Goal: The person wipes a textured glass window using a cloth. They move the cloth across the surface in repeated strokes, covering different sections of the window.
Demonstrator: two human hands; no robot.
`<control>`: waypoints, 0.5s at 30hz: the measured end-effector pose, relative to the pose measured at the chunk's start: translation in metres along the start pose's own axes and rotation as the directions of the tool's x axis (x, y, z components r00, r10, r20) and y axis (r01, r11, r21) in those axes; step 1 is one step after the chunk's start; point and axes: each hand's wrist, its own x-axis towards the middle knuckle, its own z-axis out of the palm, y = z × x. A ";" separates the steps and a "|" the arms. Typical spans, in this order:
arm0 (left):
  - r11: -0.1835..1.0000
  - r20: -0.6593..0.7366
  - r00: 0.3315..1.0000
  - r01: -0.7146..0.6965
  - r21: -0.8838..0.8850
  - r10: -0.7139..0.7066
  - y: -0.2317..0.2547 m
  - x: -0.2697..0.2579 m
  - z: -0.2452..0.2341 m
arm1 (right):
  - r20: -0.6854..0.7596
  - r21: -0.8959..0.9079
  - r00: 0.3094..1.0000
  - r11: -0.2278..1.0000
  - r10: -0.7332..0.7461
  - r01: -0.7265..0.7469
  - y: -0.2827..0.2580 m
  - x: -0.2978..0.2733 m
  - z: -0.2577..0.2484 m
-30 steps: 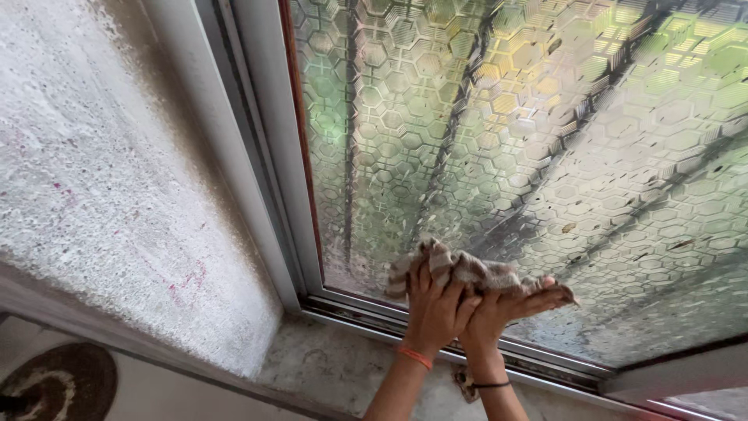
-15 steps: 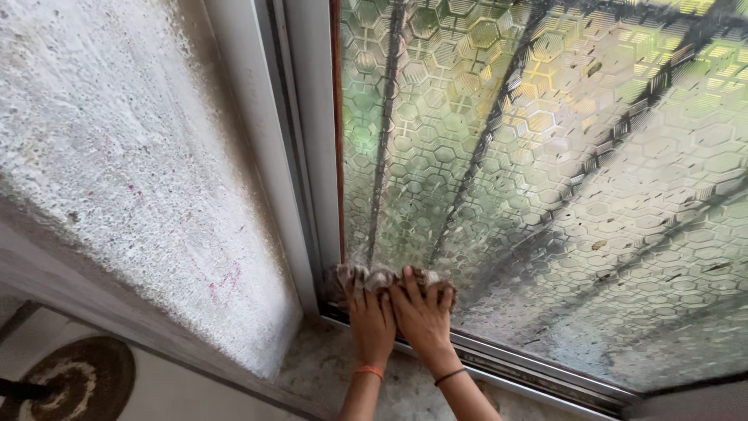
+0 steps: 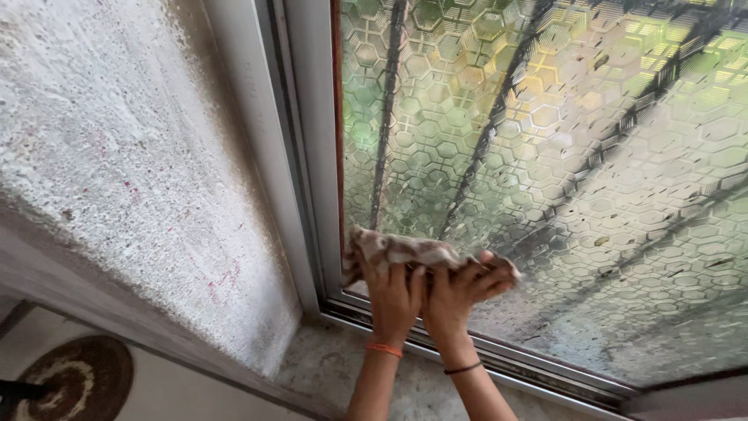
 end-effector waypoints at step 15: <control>0.886 0.336 0.821 0.413 0.209 -0.462 -0.034 -0.110 0.026 | 0.606 0.103 0.736 0.948 -0.300 0.301 0.030 -0.089 -0.005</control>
